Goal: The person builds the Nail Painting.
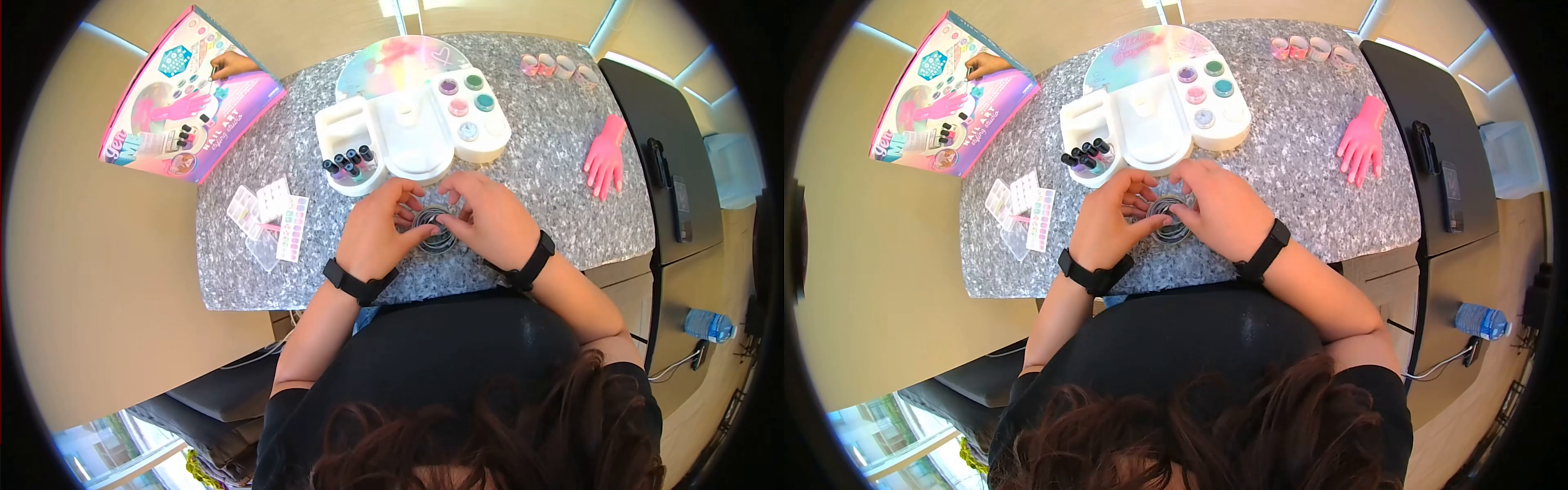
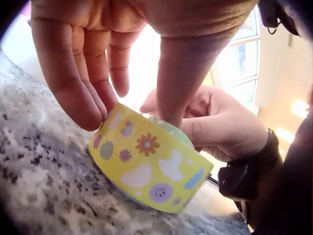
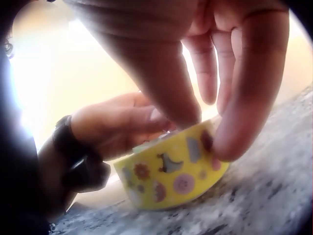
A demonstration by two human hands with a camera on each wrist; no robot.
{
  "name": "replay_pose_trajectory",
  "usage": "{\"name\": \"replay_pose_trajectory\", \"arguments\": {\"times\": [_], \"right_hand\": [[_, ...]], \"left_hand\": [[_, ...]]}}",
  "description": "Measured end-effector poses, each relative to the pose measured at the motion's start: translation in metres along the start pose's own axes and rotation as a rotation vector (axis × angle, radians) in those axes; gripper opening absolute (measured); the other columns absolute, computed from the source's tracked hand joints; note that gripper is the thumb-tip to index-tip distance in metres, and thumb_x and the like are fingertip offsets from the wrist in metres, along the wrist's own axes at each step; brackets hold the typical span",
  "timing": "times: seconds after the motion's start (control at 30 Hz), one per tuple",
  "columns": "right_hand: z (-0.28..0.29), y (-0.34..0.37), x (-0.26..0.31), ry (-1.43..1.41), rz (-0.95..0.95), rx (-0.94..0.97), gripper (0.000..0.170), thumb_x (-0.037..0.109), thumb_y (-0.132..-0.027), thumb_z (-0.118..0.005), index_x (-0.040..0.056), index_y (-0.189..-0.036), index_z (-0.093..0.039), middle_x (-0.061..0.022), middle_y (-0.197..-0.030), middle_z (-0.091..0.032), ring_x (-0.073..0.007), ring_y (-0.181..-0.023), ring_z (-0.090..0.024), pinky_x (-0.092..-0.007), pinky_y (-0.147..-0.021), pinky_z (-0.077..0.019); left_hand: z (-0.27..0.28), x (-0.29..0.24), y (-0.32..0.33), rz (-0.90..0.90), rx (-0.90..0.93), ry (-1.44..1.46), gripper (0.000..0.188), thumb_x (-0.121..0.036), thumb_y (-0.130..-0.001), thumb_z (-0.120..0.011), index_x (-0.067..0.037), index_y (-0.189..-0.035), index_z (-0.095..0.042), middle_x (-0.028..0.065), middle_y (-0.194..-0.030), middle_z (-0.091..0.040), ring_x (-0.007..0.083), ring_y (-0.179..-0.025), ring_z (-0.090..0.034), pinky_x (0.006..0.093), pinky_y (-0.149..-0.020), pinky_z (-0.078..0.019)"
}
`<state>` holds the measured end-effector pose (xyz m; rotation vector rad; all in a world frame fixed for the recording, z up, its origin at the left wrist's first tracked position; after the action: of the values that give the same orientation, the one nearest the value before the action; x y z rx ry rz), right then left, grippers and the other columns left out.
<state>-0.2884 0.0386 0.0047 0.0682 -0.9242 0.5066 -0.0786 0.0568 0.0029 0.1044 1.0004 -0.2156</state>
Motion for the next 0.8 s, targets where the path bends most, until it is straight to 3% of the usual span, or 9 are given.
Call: {"name": "replay_pose_trajectory", "arguments": {"times": [0.27,0.37,0.43,0.53,0.6,0.73,0.8], "right_hand": [[0.004,0.003,0.007,0.017,-0.066,0.073,0.038,0.019,-0.088,-0.085,0.0063,-0.120,-0.068,-0.0137,-0.105,-0.074,-0.0311,-0.085,-0.074,-0.0428,-0.078,-0.0587],[0.002,0.004,0.004,-0.098,-0.058,0.130,0.037,0.023,-0.089,-0.086,0.0056,-0.118,-0.072,-0.0135,-0.105,-0.078,-0.0275,-0.083,-0.076,-0.0406,-0.075,-0.0599],[0.001,0.006,0.005,-0.142,-0.018,0.130,0.039,0.020,-0.091,-0.087,0.0053,-0.125,-0.074,-0.0112,-0.107,-0.078,-0.0198,-0.084,-0.078,-0.0329,-0.073,-0.0608],[0.004,0.005,0.007,-0.199,-0.009,0.125,0.039,0.021,-0.091,-0.087,0.0058,-0.124,-0.073,-0.0142,-0.110,-0.079,-0.0257,-0.089,-0.079,-0.0362,-0.073,-0.0629],[0.006,0.003,0.017,-0.269,0.034,0.119,0.040,0.019,-0.090,-0.087,0.0058,-0.125,-0.073,-0.0143,-0.113,-0.078,-0.0256,-0.091,-0.078,-0.0355,-0.074,-0.0645],[0.004,-0.015,0.037,-0.348,0.137,0.113,0.043,0.014,-0.087,-0.088,0.0062,-0.126,-0.073,-0.0141,-0.117,-0.075,-0.0245,-0.097,-0.078,-0.0331,-0.078,-0.0682],[0.008,-0.030,0.047,-0.308,0.177,0.111,0.042,0.013,-0.086,-0.088,0.0064,-0.125,-0.073,-0.0136,-0.114,-0.074,-0.0239,-0.096,-0.077,-0.0329,-0.078,-0.0679]], "left_hand": [[0.012,-0.005,0.004,0.049,0.146,-0.008,0.034,-0.003,-0.089,-0.078,-0.004,-0.121,-0.066,0.0107,-0.108,-0.075,0.0196,-0.089,-0.074,0.0339,-0.079,-0.0598],[0.016,-0.004,0.005,0.030,0.193,-0.097,0.031,-0.001,-0.088,-0.075,-0.005,-0.118,-0.065,0.0105,-0.107,-0.075,0.0204,-0.089,-0.073,0.0349,-0.079,-0.0587],[0.018,-0.002,0.006,0.025,0.190,-0.190,0.031,-0.002,-0.088,-0.074,-0.005,-0.117,-0.065,0.0101,-0.106,-0.075,0.0207,-0.088,-0.072,0.0350,-0.079,-0.0583],[0.024,-0.001,0.008,0.029,0.148,-0.252,0.031,-0.003,-0.088,-0.075,-0.006,-0.117,-0.065,0.0074,-0.102,-0.075,0.0182,-0.089,-0.072,0.0331,-0.078,-0.0577],[0.032,-0.002,0.009,0.084,0.011,0.010,0.029,-0.001,-0.088,-0.075,-0.005,-0.114,-0.065,0.0052,-0.100,-0.076,0.0143,-0.090,-0.072,0.0307,-0.079,-0.0575],[0.041,0.000,0.012,0.075,-0.154,0.182,0.022,-0.003,-0.090,-0.080,-0.006,-0.108,-0.068,0.0052,-0.101,-0.078,0.0156,-0.092,-0.077,0.0297,-0.078,-0.0591],[0.045,0.001,0.013,0.012,-0.264,0.274,0.019,0.003,-0.092,-0.078,-0.005,-0.106,-0.069,0.0046,-0.102,-0.079,0.0121,-0.093,-0.077,0.0277,-0.081,-0.0596]]}}
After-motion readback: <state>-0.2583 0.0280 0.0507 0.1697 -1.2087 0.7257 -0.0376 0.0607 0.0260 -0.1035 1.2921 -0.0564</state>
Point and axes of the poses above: each hand's wrist, its own y-axis away from the middle knuckle, its own z-axis out of the back of the hand, x = y × z, the point moved 2 cm from there along -y, towards the middle knuckle
